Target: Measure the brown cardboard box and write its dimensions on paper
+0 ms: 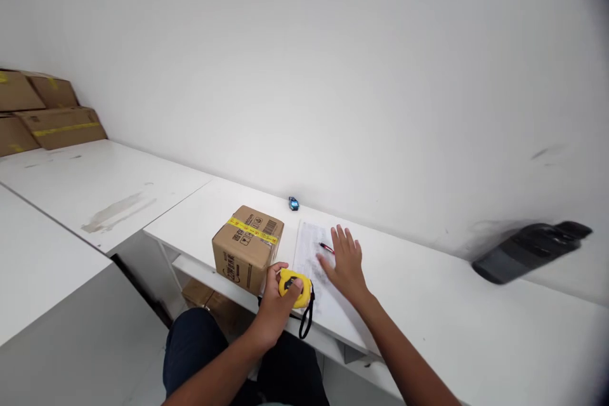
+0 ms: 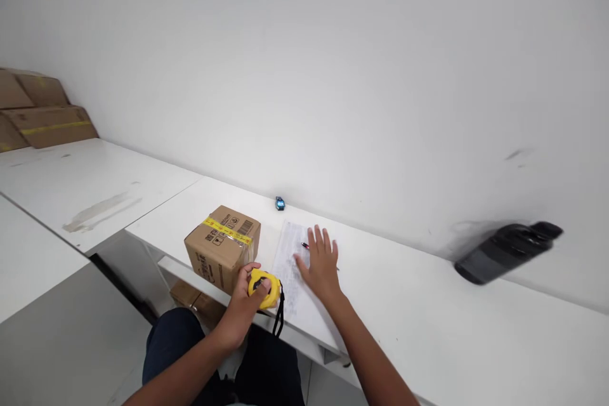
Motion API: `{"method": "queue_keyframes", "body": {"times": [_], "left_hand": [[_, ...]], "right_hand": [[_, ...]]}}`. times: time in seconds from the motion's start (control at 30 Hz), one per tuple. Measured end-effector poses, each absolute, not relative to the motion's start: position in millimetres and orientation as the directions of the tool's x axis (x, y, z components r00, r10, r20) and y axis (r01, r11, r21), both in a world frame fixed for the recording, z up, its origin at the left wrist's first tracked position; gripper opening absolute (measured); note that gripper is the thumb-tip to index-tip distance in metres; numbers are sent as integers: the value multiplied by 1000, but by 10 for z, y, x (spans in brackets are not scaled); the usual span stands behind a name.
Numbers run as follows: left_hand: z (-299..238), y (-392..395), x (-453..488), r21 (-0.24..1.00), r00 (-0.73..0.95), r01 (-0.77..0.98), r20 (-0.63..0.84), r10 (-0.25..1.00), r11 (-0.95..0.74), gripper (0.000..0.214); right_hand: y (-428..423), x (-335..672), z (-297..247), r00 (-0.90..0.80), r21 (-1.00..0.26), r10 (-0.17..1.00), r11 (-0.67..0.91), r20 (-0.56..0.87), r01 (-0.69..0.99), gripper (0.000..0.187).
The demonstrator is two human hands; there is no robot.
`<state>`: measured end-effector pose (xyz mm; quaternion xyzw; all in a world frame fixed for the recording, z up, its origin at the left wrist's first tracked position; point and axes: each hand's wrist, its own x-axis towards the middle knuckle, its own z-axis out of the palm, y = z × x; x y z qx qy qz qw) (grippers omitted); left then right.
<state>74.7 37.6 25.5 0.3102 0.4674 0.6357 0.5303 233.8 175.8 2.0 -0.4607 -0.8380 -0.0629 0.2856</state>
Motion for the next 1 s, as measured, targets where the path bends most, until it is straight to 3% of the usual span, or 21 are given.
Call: {"method": "queue_keyframes", "body": {"times": [0.07, 0.13, 0.2, 0.33, 0.4, 0.5, 0.57, 0.67, 0.77, 0.83, 1.0], "left_hand": [[512, 224, 736, 825, -152, -558, -210, 966, 92, 68], [734, 67, 706, 744, -49, -654, -227, 973, 141, 68], [900, -88, 668, 701, 2, -701, -187, 982, 135, 61], [1036, -393, 539, 718, 89, -684, -95, 992, 130, 49], [1011, -541, 431, 803, 214, -561, -93, 972, 201, 49], [872, -715, 245, 890, 349, -357, -154, 925, 282, 45], [717, -759, 146, 876, 347, -377, -168, 923, 302, 43], [438, -707, 77, 791, 244, -517, -231, 942, 328, 48], [201, -585, 98, 793, 130, -496, -336, 933, 354, 53], [126, -515, 135, 863, 97, -366, -338, 936, 349, 57], [467, -417, 16, 978, -121, 58, -193, 974, 201, 53]], "right_hand": [[1410, 2315, 255, -666, -20, 352, 892, 658, 452, 74], [1118, 2294, 484, -758, 99, 64, 981, 649, 167, 77], [941, 2270, 665, -763, 128, -54, 991, 644, 37, 77], [772, 2208, 784, -654, 94, -105, 994, 749, -52, 61], [649, 2169, 706, -561, 48, -92, 994, 822, -93, 53], [433, 2081, 454, -508, -127, 57, 986, 860, -104, 45], [352, 1999, 247, -503, -185, 108, 977, 858, -105, 44], [376, 1887, -38, -502, -157, 79, 981, 862, -116, 44], [432, 1842, -244, -546, -257, 172, 963, 820, -83, 64], [412, 1839, -329, -545, -348, 270, 936, 794, -44, 72], [346, 2011, -353, -514, -672, 568, 740, 643, -24, 42]]}}
